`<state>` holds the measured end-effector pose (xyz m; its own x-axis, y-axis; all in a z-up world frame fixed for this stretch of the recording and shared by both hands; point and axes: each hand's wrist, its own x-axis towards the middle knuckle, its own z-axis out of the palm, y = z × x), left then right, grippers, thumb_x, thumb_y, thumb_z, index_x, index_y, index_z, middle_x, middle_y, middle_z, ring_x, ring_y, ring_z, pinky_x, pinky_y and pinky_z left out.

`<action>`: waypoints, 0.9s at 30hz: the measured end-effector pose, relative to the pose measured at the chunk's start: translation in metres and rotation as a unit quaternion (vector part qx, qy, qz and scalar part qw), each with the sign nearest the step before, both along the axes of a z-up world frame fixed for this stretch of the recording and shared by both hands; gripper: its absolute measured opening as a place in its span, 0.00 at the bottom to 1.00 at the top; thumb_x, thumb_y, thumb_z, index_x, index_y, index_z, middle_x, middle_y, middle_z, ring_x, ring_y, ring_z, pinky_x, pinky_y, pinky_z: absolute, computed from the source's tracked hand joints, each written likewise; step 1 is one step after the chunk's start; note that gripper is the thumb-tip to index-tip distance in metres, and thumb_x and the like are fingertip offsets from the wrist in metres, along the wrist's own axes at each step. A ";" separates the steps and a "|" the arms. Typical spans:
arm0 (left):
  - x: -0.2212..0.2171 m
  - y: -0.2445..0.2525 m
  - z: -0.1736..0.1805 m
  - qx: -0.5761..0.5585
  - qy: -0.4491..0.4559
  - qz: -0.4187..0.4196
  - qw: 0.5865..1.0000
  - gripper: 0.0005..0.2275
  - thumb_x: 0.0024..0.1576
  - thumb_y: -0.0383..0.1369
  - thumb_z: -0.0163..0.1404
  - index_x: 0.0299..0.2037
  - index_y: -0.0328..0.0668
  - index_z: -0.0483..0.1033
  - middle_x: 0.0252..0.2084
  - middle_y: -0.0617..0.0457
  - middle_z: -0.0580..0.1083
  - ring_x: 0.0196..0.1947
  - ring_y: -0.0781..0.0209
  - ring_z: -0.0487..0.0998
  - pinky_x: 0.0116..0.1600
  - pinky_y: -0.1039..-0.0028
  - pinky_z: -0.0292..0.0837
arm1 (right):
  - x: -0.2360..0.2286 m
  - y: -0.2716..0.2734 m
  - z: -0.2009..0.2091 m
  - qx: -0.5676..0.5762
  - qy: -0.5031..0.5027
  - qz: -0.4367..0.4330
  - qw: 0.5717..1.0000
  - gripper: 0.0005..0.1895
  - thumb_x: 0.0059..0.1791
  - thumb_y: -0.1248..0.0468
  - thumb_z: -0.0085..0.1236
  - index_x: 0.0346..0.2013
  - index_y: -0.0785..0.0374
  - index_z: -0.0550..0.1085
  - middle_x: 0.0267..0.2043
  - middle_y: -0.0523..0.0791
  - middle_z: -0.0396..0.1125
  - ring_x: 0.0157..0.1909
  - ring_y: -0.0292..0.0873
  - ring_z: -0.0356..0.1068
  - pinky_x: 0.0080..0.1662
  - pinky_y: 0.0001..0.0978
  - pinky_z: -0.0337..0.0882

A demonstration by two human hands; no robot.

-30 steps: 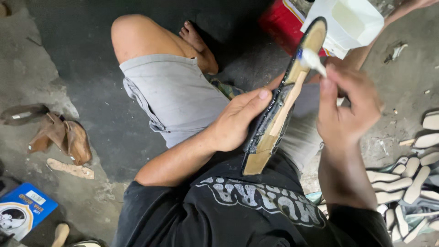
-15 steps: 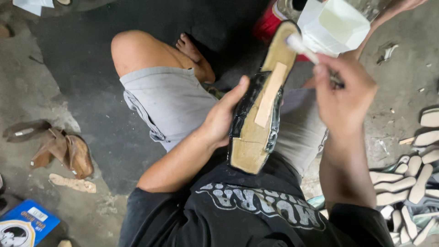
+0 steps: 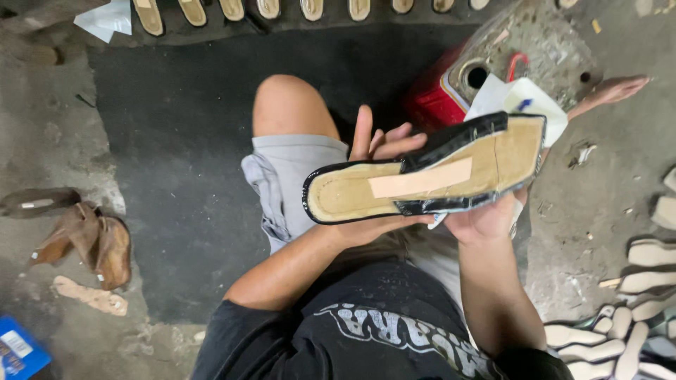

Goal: The person sits on the floor and applies a liquid substance to the edges of black sandals using a toothbrush. They repeatedly dip the brush into a container and coat the perimeter of each sandal before placing it on a nearby rack.

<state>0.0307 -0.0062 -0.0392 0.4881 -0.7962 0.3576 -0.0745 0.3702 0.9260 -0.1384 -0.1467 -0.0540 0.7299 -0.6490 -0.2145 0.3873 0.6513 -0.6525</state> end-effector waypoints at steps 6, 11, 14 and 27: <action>0.023 0.039 0.030 0.304 -0.133 -0.055 0.942 0.40 0.48 0.44 0.68 0.68 0.34 0.62 0.66 0.32 0.66 0.70 0.36 0.63 0.72 0.57 0.56 | 0.034 -0.015 0.022 -0.183 0.036 0.032 0.982 0.34 0.58 0.41 0.56 0.71 0.56 0.63 0.68 0.42 0.62 0.68 0.46 0.63 0.68 0.47 0.64; 0.070 0.076 0.065 0.209 -0.113 -0.146 0.960 0.31 0.54 0.43 0.62 0.68 0.51 0.68 0.56 0.50 0.74 0.58 0.50 0.75 0.64 0.61 0.67 | 0.080 -0.020 0.037 -0.237 0.058 0.054 0.968 0.38 0.56 0.41 0.58 0.75 0.53 0.61 0.69 0.41 0.63 0.69 0.44 0.64 0.70 0.46 0.66; 0.108 0.071 0.065 0.113 -0.272 0.091 0.951 0.36 0.50 0.38 0.65 0.70 0.47 0.62 0.63 0.46 0.68 0.63 0.46 0.68 0.67 0.57 0.64 | 0.108 -0.015 0.032 -0.245 0.060 0.066 0.965 0.31 0.59 0.43 0.57 0.69 0.56 0.63 0.66 0.43 0.65 0.67 0.45 0.66 0.68 0.45 0.68; 0.302 0.086 -0.154 0.272 -0.161 0.420 0.851 0.50 0.40 0.40 0.67 0.73 0.36 0.52 0.66 0.41 0.66 0.67 0.44 0.66 0.71 0.53 0.50 | 0.225 0.012 -0.022 -0.155 0.199 0.217 0.943 0.12 0.61 0.57 0.46 0.49 0.63 0.61 0.58 0.67 0.64 0.48 0.62 0.73 0.45 0.61 0.77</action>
<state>0.3330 0.0796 -0.1929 0.9131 -0.3048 0.2707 -0.3832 -0.4154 0.8250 0.0863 -0.1347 -0.0764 0.8428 -0.3841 -0.3771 -0.1878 0.4467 -0.8748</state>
